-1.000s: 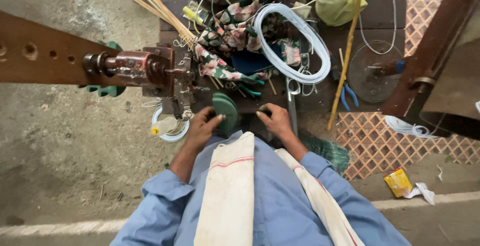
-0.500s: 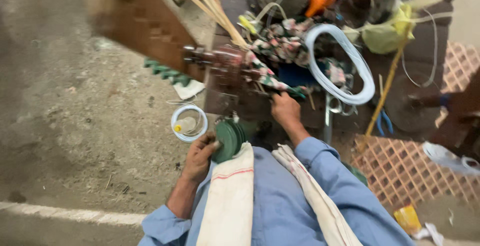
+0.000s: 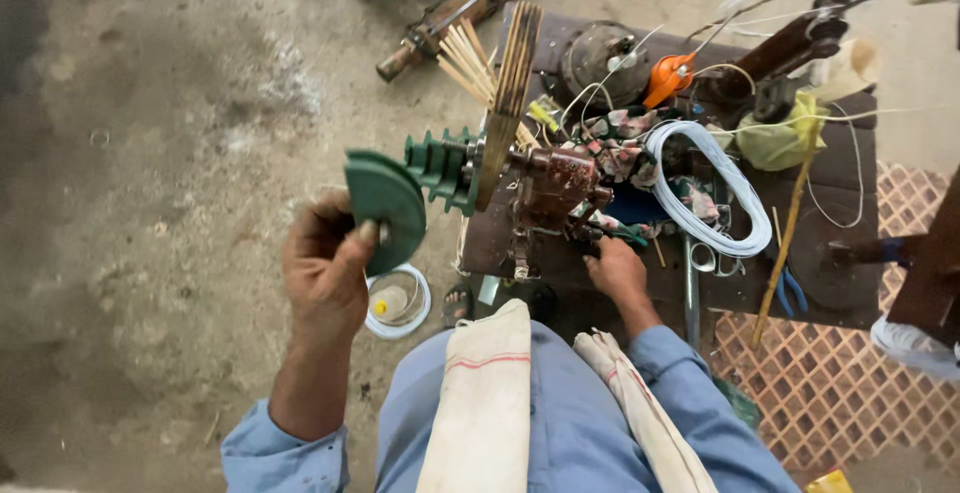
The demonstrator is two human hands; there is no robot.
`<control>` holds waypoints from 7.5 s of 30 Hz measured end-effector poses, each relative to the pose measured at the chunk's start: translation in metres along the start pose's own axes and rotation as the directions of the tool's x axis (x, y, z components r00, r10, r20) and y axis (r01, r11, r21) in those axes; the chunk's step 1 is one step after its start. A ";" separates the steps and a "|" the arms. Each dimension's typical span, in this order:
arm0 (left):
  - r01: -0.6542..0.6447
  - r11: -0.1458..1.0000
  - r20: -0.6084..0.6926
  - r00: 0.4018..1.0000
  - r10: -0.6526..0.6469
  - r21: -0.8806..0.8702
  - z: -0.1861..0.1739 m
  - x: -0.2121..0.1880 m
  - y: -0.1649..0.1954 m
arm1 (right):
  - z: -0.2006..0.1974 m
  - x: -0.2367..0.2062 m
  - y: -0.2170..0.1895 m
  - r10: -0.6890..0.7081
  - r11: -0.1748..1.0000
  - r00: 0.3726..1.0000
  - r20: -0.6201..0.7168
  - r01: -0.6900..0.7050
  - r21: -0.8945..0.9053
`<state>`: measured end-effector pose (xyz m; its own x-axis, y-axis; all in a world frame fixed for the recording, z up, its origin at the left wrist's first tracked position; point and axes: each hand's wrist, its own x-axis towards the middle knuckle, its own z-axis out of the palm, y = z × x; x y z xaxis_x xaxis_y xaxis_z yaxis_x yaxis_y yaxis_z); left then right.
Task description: The person feeds white wire into a hand-cranked winding machine mounted on a workbench and turns it to wind the wire into a coil. They then remove the finished coil from the machine, adjust it by hand, and carry it away from the bench.
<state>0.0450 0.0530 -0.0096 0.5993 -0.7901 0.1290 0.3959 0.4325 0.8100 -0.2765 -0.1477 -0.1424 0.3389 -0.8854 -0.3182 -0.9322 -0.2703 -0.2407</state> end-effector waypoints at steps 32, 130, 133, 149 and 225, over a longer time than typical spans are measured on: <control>-0.397 0.704 0.042 0.885 0.464 0.589 0.121 0.091 -0.035 | -0.190 -0.024 -0.157 -0.462 0.585 0.624 -0.631 0.748 0.313; -0.060 0.992 0.188 0.981 0.039 0.107 0.114 0.084 -0.070 | -0.159 -0.005 -0.105 -0.198 0.335 0.676 -0.710 0.727 0.599; -0.082 0.991 0.224 0.973 0.055 0.110 0.109 0.084 -0.074 | -0.117 -0.009 -0.041 0.285 0.273 0.716 -0.637 0.577 0.770; -0.052 0.981 -0.008 0.998 0.055 0.187 0.114 0.080 -0.095 | 0.016 -0.003 0.003 0.089 0.992 0.952 -0.293 -0.057 0.115; -0.086 0.954 0.086 0.994 0.064 0.287 0.101 0.086 -0.102 | 0.006 0.007 0.018 -0.097 0.995 0.939 -0.330 0.094 -0.026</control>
<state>-0.0146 -0.1028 -0.0235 0.5615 -0.7952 0.2291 0.1261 0.3558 0.9260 -0.2898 -0.1565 -0.1544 0.3668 -0.9299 0.0272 -0.8992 -0.3619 -0.2461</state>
